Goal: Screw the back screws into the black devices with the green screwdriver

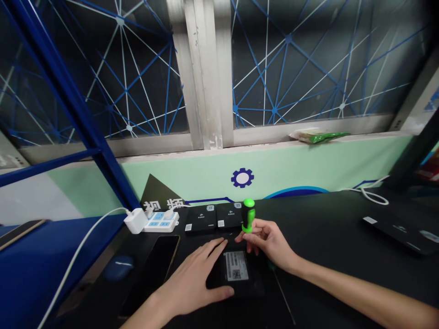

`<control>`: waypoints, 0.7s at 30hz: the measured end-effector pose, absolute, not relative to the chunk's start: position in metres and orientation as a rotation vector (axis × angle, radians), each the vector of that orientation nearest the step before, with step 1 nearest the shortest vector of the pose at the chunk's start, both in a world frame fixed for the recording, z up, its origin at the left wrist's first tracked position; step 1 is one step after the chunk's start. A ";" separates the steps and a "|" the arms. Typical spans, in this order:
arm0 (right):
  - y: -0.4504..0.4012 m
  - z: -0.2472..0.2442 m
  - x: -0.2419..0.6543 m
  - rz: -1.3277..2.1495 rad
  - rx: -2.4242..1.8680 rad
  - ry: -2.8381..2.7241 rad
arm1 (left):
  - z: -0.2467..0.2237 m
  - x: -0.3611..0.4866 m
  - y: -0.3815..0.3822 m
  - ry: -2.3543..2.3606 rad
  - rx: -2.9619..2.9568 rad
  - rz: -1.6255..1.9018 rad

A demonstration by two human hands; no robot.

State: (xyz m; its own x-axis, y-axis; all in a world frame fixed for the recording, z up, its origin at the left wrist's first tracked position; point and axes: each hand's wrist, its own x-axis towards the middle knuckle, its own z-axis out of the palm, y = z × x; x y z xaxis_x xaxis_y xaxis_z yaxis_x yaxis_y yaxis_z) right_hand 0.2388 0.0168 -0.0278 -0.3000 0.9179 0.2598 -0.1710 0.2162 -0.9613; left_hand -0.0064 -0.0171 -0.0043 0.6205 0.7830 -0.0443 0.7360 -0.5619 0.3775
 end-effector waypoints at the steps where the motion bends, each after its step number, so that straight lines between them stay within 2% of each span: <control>1: 0.016 -0.027 0.240 1.305 -0.739 -1.487 | -0.004 -0.006 -0.017 1.220 2.487 0.177; 13: 0.018 -0.031 0.236 1.313 -0.788 -1.363 | -0.006 -0.007 -0.017 1.233 2.493 0.154; 21: 0.015 -0.021 0.244 1.325 -0.662 -1.582 | -0.008 -0.008 -0.016 1.207 2.507 0.185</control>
